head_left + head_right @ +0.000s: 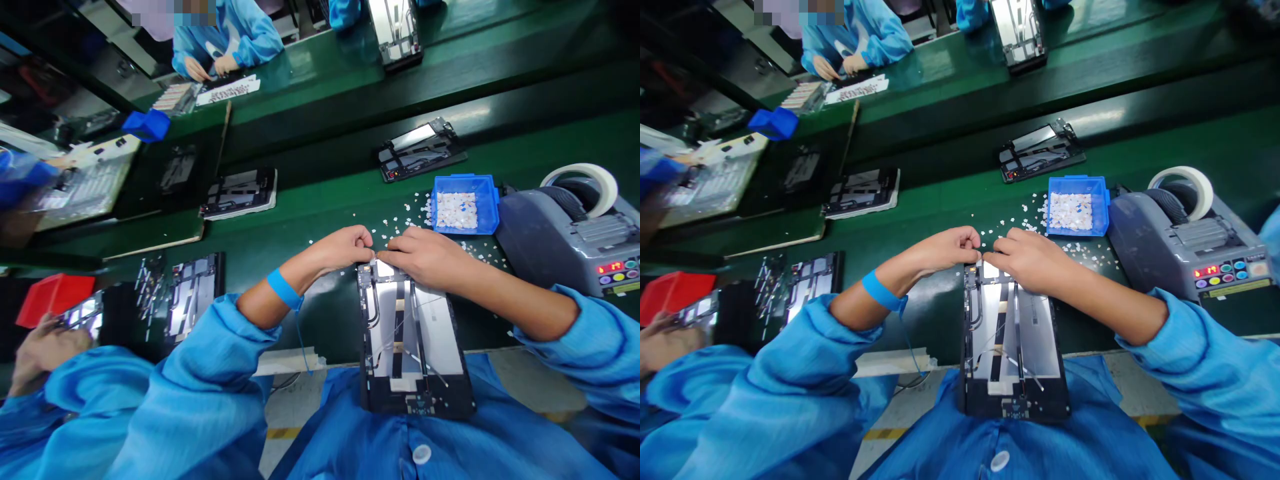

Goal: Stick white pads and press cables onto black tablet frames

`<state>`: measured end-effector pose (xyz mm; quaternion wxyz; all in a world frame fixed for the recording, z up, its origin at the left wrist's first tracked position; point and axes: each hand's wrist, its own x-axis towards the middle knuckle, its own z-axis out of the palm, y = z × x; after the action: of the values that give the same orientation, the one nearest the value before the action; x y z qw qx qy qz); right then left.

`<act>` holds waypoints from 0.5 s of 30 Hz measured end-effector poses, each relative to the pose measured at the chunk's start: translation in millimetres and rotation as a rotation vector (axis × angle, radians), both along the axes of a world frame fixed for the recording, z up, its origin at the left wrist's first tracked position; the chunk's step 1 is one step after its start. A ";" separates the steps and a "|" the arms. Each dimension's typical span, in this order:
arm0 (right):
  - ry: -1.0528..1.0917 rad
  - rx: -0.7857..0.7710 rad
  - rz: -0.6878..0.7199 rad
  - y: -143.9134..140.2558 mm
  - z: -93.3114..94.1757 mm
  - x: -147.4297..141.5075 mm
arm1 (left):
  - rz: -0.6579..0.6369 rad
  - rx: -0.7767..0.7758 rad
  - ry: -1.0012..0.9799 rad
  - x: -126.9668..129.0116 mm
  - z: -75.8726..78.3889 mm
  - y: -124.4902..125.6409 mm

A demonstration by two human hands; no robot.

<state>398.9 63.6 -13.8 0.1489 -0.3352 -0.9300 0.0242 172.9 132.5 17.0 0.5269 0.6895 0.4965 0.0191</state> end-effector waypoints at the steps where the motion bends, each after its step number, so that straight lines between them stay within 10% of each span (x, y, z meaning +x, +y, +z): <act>1: -0.002 0.000 0.000 0.3 -0.6 -0.1 | 0.000 -0.002 -0.003 0.8 0.4 1.2; 15: -0.001 0.000 -0.032 1.8 -4.0 -3.0 | -0.010 0.182 -0.013 -8.0 -6.1 -15.7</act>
<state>395.8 65.4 -17.8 0.1490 -0.3502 -0.9245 0.0217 164.8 116.8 10.9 0.4654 0.7369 0.4858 0.0659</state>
